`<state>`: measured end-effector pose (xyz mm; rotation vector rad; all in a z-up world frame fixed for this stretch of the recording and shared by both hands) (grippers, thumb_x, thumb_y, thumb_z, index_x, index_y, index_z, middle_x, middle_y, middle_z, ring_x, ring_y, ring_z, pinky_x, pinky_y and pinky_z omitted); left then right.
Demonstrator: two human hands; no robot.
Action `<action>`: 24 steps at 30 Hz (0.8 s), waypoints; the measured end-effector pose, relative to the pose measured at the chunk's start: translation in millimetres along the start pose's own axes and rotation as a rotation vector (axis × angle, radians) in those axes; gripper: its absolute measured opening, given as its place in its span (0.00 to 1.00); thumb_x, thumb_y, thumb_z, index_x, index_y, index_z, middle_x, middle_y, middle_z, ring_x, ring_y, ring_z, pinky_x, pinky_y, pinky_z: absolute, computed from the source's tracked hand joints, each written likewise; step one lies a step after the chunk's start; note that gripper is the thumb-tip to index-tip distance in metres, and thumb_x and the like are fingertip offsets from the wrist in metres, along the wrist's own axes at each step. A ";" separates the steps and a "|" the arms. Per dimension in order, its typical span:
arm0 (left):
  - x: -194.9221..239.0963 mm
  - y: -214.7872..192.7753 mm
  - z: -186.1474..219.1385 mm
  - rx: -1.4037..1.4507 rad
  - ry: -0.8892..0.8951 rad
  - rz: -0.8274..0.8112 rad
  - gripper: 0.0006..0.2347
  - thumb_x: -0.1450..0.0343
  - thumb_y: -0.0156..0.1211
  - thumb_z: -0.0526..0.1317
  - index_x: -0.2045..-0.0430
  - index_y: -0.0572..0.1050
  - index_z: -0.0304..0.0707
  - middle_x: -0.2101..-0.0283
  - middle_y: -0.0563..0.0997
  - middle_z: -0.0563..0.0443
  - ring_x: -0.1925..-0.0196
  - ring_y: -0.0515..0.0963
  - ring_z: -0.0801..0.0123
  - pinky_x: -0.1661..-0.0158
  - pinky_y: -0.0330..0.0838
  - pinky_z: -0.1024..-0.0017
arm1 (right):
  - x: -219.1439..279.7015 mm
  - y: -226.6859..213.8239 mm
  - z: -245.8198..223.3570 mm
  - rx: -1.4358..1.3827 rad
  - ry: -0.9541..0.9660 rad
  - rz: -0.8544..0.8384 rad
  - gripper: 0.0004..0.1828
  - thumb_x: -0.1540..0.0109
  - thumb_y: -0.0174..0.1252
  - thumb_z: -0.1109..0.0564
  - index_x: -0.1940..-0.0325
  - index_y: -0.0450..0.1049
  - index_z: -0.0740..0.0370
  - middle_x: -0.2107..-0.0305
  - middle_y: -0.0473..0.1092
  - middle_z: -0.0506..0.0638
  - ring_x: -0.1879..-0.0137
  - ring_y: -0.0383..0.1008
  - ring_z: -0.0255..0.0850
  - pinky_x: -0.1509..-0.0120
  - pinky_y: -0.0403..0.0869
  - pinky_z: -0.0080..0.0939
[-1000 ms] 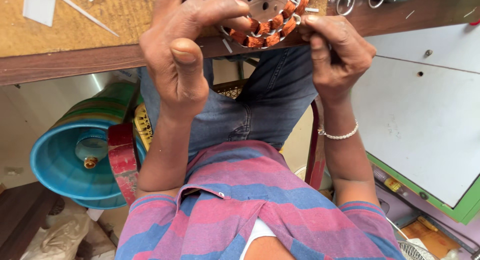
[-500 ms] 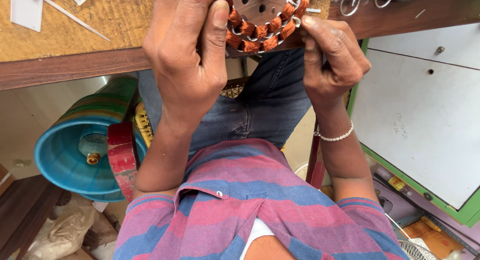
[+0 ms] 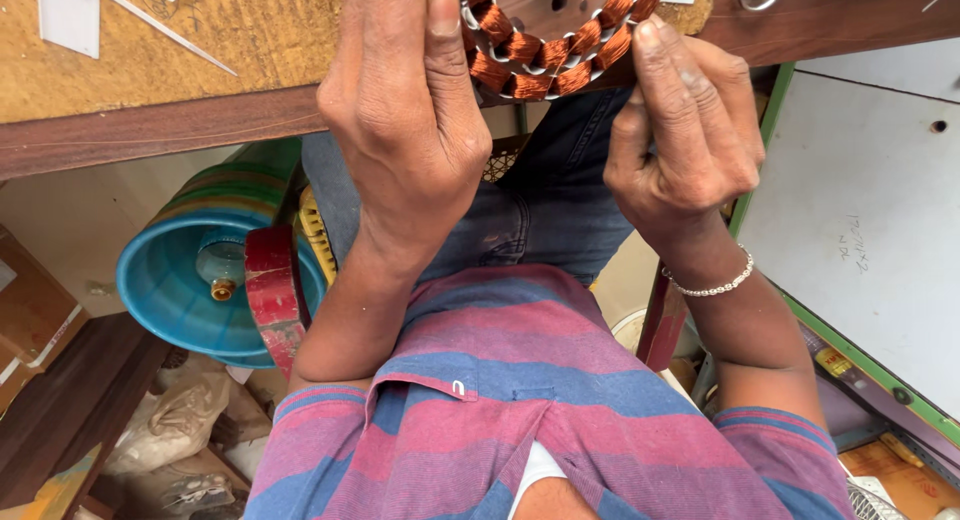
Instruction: The person repairs a motor stator by inserting small white insulating pieces into the copper windings. They use a green screwdriver to adjust the windings and scissors to cut the insulating material to size, repeating the process across multiple slots.
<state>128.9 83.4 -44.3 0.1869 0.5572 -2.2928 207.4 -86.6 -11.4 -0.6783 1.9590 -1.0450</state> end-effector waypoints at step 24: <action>-2.8 -29.4 31.0 0.059 0.064 -0.116 0.15 0.17 0.55 0.42 0.39 0.67 0.31 0.53 0.78 0.37 0.49 0.83 0.60 0.48 0.78 0.68 | 37.1 -26.5 57.2 -0.782 0.369 0.275 0.06 0.24 0.52 0.69 0.48 0.75 0.73 0.59 0.77 0.60 0.60 0.81 0.41 0.55 0.81 0.36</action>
Point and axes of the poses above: each hand's wrist, its own x-axis away from the middle knuckle, its own y-axis out of the palm, z = x × y, the point moved 10 cm from there along -x, towards the middle knuckle
